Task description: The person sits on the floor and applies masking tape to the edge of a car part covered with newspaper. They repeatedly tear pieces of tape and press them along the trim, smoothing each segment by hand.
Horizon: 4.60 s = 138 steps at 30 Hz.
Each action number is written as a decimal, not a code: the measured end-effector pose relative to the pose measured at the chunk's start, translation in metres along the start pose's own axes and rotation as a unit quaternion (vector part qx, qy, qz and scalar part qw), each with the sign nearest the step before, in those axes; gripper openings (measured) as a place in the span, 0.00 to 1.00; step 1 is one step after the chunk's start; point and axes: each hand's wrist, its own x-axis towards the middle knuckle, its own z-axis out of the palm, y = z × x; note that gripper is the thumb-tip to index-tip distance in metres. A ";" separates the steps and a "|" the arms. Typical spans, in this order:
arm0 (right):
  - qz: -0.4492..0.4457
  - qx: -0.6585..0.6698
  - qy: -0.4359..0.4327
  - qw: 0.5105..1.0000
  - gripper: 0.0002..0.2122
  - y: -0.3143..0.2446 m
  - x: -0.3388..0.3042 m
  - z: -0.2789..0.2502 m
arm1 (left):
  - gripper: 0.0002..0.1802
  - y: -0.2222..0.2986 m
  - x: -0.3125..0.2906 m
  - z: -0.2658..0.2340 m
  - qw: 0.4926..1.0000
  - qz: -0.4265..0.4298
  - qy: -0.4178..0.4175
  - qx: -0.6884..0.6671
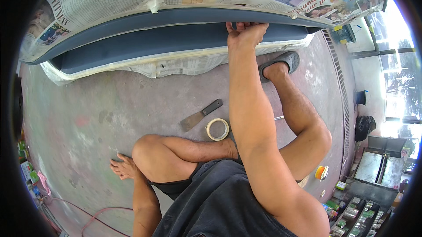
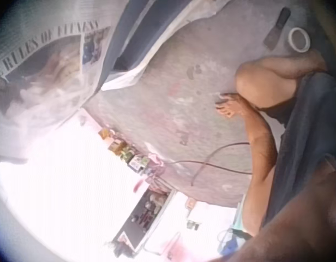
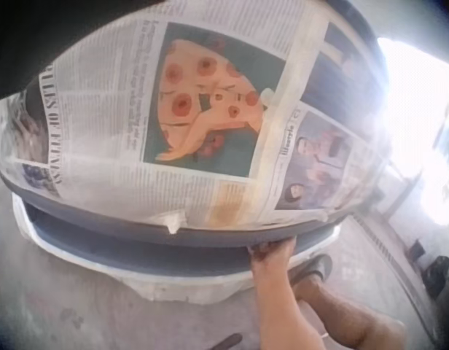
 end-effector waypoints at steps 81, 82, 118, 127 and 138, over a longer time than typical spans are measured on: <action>-0.459 -0.747 -0.270 0.399 0.24 -0.039 0.015 -0.091 | 0.37 0.002 0.002 0.003 0.999 0.000 0.017 0.036; -0.462 -0.746 -0.284 0.388 0.25 -0.035 0.017 -0.090 | 0.37 0.002 0.003 0.003 0.999 0.000 0.016 0.035; -0.479 -0.690 -0.319 0.439 0.18 -0.014 0.043 -0.075 | 0.37 0.001 0.003 0.001 1.000 -0.004 0.008 0.011; -0.470 -0.688 -0.275 0.479 0.19 0.007 0.008 -0.061 | 0.37 -0.001 0.004 0.004 1.000 -0.004 0.018 0.014; -0.507 -0.704 -0.254 0.427 0.18 0.007 0.003 -0.053 | 0.37 -0.004 0.005 0.010 1.000 0.001 0.022 0.007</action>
